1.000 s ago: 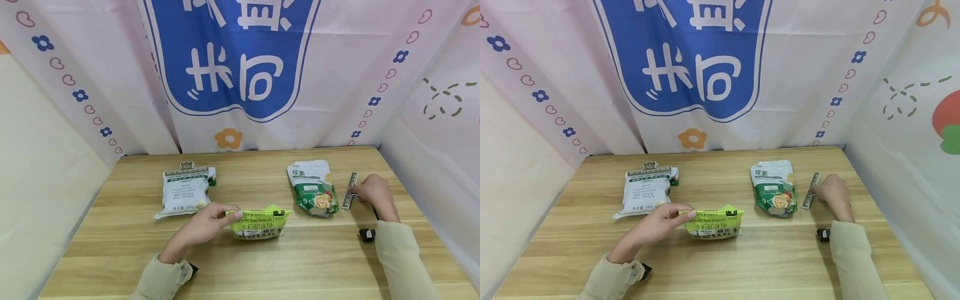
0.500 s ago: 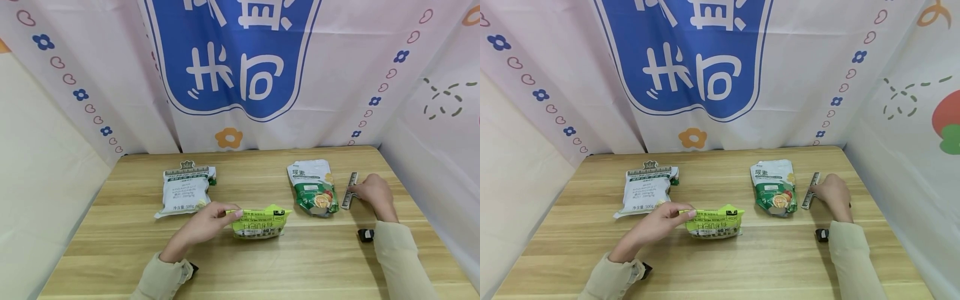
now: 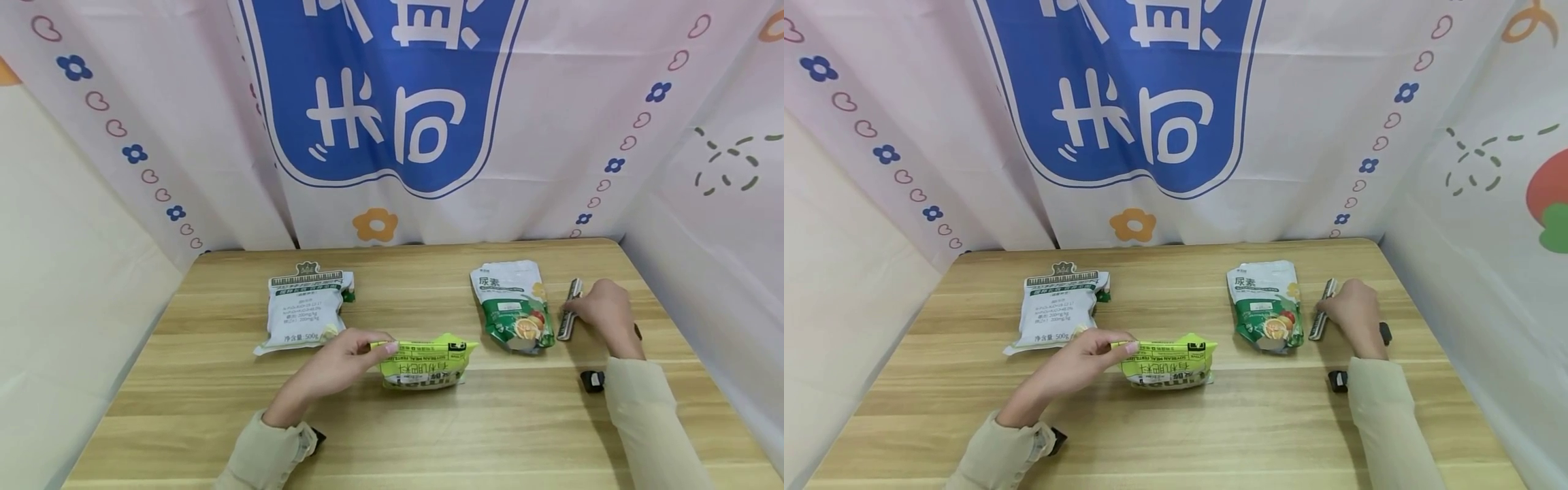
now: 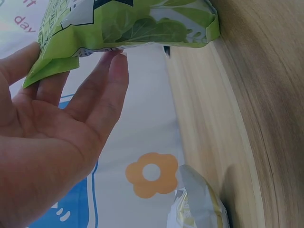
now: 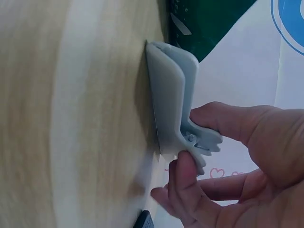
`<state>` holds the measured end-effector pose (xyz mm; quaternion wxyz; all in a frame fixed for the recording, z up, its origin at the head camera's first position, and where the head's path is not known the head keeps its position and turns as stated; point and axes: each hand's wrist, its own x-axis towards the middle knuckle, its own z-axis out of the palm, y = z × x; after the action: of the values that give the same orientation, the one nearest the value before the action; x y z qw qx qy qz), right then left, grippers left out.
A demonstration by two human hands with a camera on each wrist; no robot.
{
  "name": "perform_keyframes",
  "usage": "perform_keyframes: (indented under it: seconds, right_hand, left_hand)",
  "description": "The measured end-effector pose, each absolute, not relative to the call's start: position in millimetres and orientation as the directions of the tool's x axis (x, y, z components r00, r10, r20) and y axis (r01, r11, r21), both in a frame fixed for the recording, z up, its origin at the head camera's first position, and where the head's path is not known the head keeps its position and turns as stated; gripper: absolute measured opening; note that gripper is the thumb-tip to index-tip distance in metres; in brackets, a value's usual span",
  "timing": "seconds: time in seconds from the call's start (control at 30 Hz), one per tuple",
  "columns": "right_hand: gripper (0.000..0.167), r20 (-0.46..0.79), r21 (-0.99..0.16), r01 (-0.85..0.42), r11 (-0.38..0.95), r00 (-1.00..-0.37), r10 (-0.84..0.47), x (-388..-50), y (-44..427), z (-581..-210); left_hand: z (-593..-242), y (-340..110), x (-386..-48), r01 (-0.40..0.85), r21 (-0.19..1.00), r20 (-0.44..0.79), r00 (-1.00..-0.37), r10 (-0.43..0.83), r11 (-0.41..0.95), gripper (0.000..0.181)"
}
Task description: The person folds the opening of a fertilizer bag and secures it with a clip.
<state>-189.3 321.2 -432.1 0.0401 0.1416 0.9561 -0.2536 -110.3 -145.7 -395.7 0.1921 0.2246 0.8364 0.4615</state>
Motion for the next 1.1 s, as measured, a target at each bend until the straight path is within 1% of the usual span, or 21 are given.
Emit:
perform_keyframes:
  seconds: [0.2,0.3,0.47,0.63,0.73,0.83,0.97,1.1]
  right_hand:
    - [0.046,-0.175,-0.467,0.309,0.828,-0.951,0.256,-188.3,323.7,-431.3]
    - [0.047,-0.162,-0.478,0.304,0.824,-0.953,0.257,-186.9,324.7,-428.3]
    - [0.050,-0.086,-0.518,0.262,0.814,-0.963,0.255,-183.7,323.4,-417.2]
    - [0.054,-0.005,-0.514,0.213,0.831,-0.969,0.245,-179.5,320.0,-407.7]
    - [0.054,0.011,-0.508,0.202,0.837,-0.971,0.241,-177.3,317.9,-404.0]
    - [0.050,0.017,-0.500,0.192,0.845,-0.973,0.231,-176.1,315.5,-401.3]
    - [0.038,0.033,-0.490,0.163,0.856,-0.978,0.205,-174.9,313.1,-397.8]
    - [0.044,0.038,-0.491,0.134,0.861,-0.984,0.174,-172.5,310.9,-393.8]
  left_hand:
    - [-395.2,-144.4,-111.2,0.201,0.861,-0.113,-0.820,0.561,0.468,0.024]
    - [-395.1,-144.2,-111.5,0.202,0.860,-0.113,-0.821,0.560,0.469,0.024]
    - [-395.1,-143.7,-112.1,0.212,0.853,-0.105,-0.825,0.555,0.477,0.025]
    - [-395.2,-144.2,-112.3,0.216,0.852,-0.102,-0.826,0.555,0.477,0.025]
    - [-395.4,-144.6,-111.8,0.204,0.857,-0.111,-0.824,0.555,0.473,0.024]
    - [-395.7,-144.8,-111.1,0.196,0.861,-0.116,-0.823,0.556,0.469,0.024]
    - [-396.6,-144.9,-110.5,0.190,0.863,-0.118,-0.825,0.552,0.467,0.025]
    - [-397.4,-144.7,-110.7,0.195,0.861,-0.113,-0.827,0.550,0.470,0.026]
